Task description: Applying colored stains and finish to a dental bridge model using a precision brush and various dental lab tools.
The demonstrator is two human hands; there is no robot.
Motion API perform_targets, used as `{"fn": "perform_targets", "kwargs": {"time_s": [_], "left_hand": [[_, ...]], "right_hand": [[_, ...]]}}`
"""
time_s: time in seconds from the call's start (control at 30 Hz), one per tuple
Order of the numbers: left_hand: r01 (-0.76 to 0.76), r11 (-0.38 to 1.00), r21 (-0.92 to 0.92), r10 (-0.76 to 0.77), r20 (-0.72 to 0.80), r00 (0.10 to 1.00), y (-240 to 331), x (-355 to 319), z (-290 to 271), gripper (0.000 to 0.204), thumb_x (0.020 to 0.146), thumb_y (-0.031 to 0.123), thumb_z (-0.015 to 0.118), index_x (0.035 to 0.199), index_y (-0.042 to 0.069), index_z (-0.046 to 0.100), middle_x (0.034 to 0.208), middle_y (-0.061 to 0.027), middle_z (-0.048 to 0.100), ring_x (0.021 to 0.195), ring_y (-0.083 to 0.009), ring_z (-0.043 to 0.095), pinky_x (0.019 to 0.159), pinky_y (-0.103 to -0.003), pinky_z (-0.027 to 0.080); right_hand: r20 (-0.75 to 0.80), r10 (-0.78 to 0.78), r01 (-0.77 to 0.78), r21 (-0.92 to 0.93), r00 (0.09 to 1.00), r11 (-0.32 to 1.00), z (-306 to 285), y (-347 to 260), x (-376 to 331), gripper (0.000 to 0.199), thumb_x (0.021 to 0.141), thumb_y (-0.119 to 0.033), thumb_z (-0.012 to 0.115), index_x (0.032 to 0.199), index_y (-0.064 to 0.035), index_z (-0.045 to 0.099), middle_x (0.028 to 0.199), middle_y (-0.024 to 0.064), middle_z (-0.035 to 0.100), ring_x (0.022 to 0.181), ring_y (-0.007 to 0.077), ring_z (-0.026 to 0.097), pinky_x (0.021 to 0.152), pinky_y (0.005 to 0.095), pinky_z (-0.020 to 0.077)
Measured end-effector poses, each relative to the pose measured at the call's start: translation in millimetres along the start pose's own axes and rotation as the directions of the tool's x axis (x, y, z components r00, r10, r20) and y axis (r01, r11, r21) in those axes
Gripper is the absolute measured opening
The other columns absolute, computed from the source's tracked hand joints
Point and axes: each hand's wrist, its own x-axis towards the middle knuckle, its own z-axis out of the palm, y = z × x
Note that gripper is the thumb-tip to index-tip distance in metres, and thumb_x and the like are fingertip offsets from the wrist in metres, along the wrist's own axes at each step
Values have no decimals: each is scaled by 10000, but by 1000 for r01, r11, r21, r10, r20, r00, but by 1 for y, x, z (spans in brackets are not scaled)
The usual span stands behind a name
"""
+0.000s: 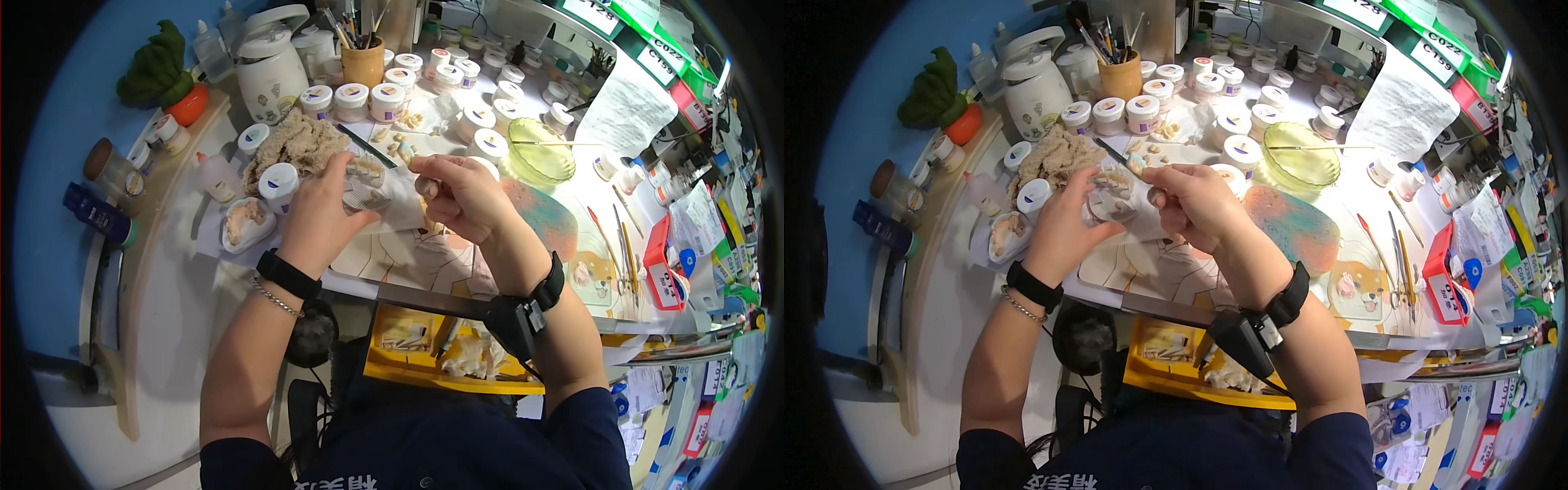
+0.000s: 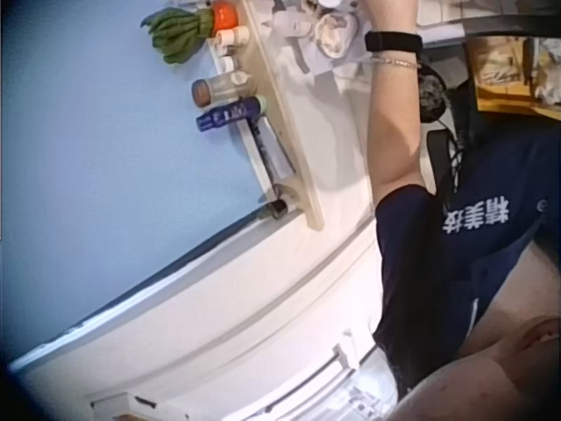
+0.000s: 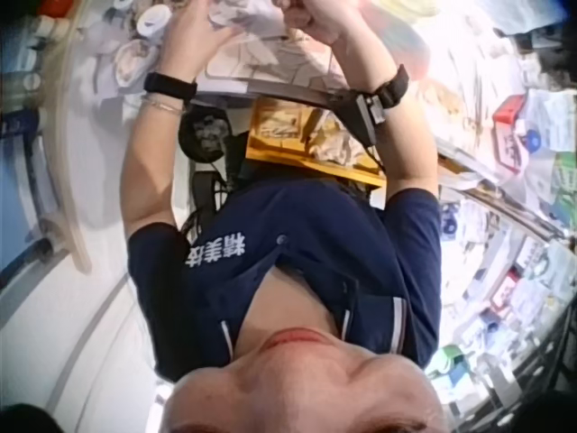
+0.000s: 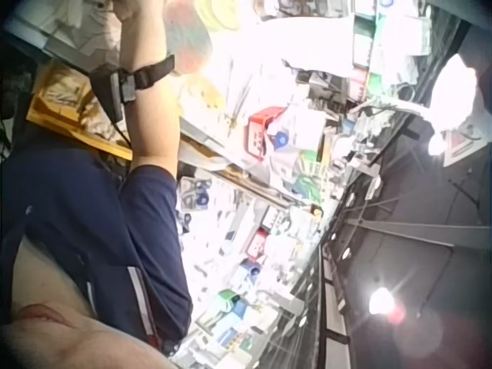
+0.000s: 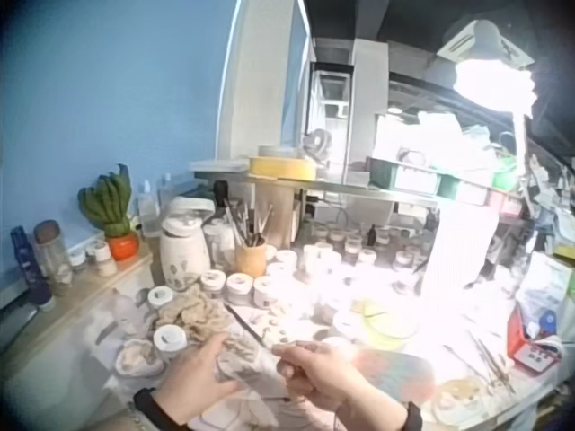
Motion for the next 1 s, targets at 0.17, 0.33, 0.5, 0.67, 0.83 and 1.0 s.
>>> {"fn": "perform_targets", "kwargs": {"time_s": [0.17, 0.33, 0.5, 0.67, 0.83, 1.0], "left_hand": [[-66, 998, 7, 67, -57, 996, -5, 4, 3, 688, 593, 180, 797, 1156, 23, 435, 876, -219, 615, 849, -381, 593, 755, -412, 464], [-56, 998, 20, 56, -36, 998, -6, 9, 7, 664, 586, 164, 793, 1131, 12, 446, 840, -214, 618, 828, -379, 598, 755, -407, 466], [-16, 994, 109, 18, -12, 1000, -4, 10, 9, 704, 603, 179, 786, 1189, 61, 414, 957, -199, 611, 906, -343, 599, 767, -395, 475], [-63, 998, -7, 63, -67, 996, 5, -1, 4, 738, 608, 191, 784, 1194, 24, 366, 952, -196, 604, 856, -353, 603, 743, -395, 485], [-35, 986, -163, 38, 15, 999, 7, -17, 1, 796, 599, 225, 801, 1234, 70, 345, 919, -153, 606, 829, -311, 617, 717, -364, 499], [-26, 989, -143, 31, 30, 999, 7, -27, 1, 1012, 578, 196, 816, 1378, 74, 209, 912, -143, 608, 813, -292, 617, 713, -353, 501]], "right_hand": [[161, 64, -99, 218, 985, 971, -17, 3, 10, 116, 854, -102, 551, 905, 1, 539, 603, 12, 498, 398, 59, 313, 383, 205, 229], [173, 85, -125, 236, 981, 964, -20, 4, 9, 139, 855, -105, 548, 945, 0, 529, 583, -1, 496, 390, 51, 298, 382, 203, 217], [129, 90, -116, 210, 988, 971, -17, 7, 10, 138, 852, -105, 552, 943, -3, 531, 582, -4, 493, 388, 55, 301, 386, 202, 224], [104, 53, -67, 137, 993, 988, -11, 5, 7, 119, 844, -115, 569, 887, -6, 549, 593, -3, 482, 397, 60, 300, 391, 203, 224], [41, -10, 17, -182, 999, 983, -1, 7, 9, 152, 834, -156, 600, 824, -8, 566, 597, -15, 464, 425, 53, 334, 393, 206, 253], [19, -42, 45, -534, 999, 844, 5, 20, 13, 147, 847, -134, 593, 872, 9, 569, 600, -35, 429, 463, 34, 335, 399, 189, 246]]}}
